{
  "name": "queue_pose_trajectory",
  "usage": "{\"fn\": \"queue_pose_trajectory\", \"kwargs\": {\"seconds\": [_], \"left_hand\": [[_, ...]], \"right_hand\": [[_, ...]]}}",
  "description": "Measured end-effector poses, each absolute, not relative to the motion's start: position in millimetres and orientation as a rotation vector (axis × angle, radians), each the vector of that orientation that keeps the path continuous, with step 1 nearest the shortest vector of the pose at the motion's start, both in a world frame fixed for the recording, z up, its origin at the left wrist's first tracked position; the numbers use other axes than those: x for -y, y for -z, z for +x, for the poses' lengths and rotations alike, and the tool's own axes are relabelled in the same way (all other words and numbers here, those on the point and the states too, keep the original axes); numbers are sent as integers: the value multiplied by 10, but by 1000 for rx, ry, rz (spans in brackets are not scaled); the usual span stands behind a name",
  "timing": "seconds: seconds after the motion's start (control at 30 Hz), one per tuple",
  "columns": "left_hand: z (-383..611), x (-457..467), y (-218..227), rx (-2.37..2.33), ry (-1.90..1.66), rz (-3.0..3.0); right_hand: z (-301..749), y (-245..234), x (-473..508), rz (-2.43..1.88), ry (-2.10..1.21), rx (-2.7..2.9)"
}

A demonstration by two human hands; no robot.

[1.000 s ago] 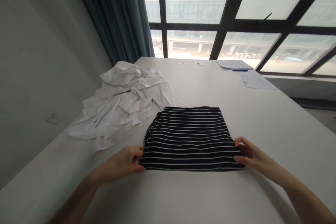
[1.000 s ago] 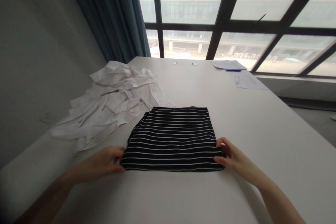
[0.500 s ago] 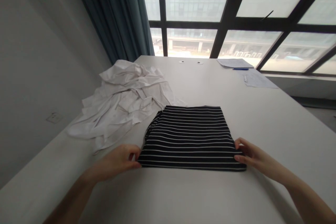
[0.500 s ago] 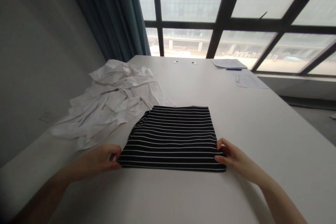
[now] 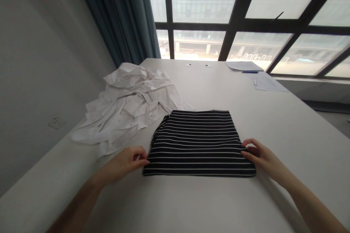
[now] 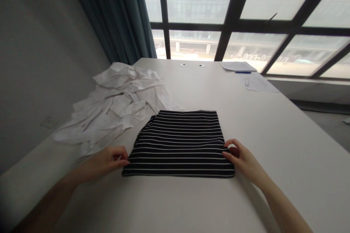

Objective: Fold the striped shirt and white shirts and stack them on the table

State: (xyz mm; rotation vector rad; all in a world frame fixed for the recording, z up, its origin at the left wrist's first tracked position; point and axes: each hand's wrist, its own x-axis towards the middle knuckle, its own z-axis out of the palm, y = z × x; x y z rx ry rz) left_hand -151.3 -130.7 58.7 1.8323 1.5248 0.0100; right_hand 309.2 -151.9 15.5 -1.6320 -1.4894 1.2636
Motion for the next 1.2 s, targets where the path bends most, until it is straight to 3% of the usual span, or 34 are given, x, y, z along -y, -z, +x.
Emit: {"fn": "queue_pose_trajectory", "kwargs": {"seconds": [0.13, 0.43, 0.77, 1.2], "left_hand": [[-1557, 1299, -566, -1508, 19, 1830], [-1347, 891, -724, -1565, -351, 1995], [-694, -177, -300, -1651, -591, 2257], [-637, -247, -141, -1605, -803, 2138]], "right_hand": [[3137, -188, 1526, -1664, -1199, 1595], [3125, -319, 1240, -1734, -555, 1843], [3003, -123, 202, -1835, -597, 1667], [2998, 11, 50, -1567, -608, 1519]]}}
